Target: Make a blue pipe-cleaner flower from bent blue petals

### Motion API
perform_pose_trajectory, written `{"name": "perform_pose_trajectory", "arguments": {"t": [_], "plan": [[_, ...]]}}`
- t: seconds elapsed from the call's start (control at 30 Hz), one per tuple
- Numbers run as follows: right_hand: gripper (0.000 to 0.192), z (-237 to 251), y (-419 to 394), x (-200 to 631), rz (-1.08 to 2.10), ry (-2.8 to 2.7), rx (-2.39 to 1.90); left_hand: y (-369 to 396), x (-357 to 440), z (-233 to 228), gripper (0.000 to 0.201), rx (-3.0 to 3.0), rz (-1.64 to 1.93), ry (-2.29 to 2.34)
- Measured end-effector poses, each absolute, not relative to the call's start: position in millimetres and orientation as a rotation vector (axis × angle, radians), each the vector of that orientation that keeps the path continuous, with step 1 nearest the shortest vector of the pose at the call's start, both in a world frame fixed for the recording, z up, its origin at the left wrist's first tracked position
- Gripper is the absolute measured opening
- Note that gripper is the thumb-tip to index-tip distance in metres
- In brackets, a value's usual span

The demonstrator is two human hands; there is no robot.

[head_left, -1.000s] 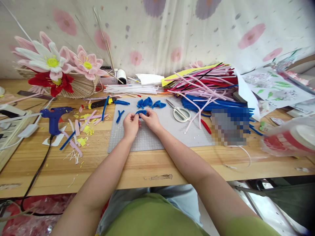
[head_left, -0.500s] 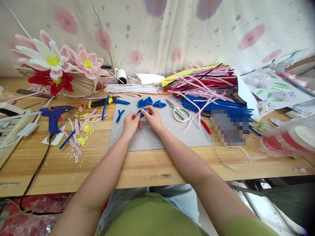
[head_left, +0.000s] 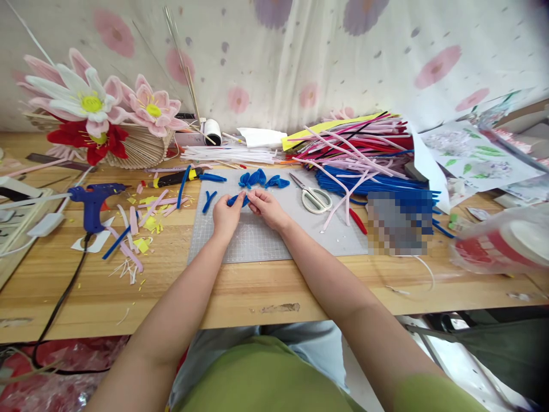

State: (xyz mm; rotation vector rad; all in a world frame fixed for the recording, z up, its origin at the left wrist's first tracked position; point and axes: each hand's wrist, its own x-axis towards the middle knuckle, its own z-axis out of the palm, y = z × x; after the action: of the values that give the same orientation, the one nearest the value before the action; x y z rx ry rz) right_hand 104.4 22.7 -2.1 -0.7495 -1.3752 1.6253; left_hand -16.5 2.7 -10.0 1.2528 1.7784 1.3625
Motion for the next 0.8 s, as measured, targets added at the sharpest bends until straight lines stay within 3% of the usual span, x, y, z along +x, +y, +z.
{"name": "perform_pose_trajectory", "arguments": {"t": [0.6,0.8], "plan": [[0.04,-4,17,88,1.391,-1.387,-0.746,2,-16,-8,0.043,1.059,1.454,1.619],[0.039,-6,18,86,1.283,-1.534,-0.73,7,-18,-15,0.045,1.238,1.321,1.861]]}}
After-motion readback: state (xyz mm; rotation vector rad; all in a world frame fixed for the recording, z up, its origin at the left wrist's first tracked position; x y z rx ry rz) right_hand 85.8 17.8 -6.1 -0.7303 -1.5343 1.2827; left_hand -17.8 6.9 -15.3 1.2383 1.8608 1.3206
